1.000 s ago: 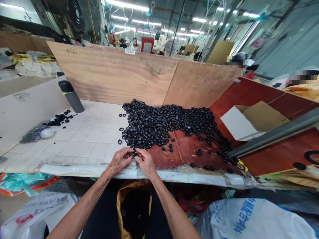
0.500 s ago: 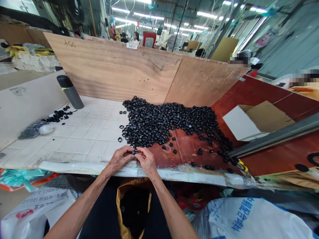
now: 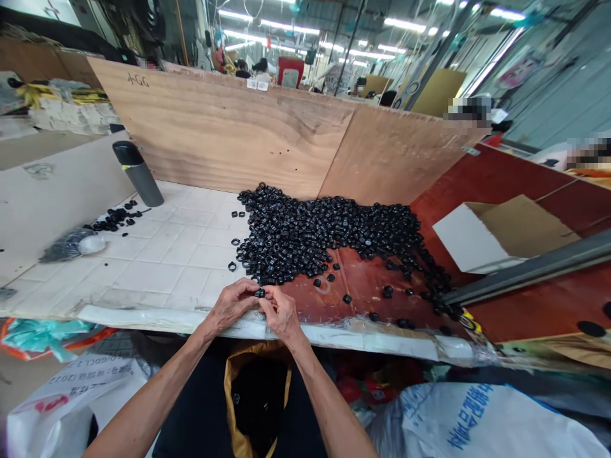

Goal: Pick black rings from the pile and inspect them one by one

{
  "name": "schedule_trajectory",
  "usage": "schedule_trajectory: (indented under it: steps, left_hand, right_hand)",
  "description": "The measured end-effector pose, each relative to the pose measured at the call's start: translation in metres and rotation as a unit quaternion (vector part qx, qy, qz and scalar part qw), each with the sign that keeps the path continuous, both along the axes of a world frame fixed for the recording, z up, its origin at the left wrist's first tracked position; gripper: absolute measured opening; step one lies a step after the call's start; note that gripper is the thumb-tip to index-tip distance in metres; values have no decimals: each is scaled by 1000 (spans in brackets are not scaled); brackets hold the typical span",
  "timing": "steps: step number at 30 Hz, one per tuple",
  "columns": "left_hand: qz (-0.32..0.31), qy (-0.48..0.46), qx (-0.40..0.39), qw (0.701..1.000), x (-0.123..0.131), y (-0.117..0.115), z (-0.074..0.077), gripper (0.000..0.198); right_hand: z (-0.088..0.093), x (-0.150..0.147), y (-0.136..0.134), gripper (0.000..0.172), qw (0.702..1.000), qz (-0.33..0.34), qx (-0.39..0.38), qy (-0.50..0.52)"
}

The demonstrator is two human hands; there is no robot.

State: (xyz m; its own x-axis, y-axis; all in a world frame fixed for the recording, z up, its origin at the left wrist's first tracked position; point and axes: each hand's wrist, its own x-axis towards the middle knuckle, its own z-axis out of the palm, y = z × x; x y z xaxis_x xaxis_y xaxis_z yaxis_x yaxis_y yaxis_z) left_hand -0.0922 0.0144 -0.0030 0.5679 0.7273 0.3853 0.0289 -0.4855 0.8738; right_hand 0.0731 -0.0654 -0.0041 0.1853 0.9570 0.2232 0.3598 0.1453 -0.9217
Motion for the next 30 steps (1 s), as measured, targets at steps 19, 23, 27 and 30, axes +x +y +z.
schedule_trajectory:
  steps: [19,23,27,30]
  left_hand:
    - [24,13,-43,999,0,2,-12,18]
    - [93,24,-64,993,3,5,-14,18]
    - [160,-28,-226,960,4,10,-14,25]
    - [134,-52,-284,948,4,12,-13,27]
  right_hand:
    - [-1,3,4,25,994,-28,39,-99]
    - [-4,5,3,10,995,-50,21,-81]
    - [0,1,4,16,985,56,11,-163]
    - [2,-13,9,23,967,61,15,-246]
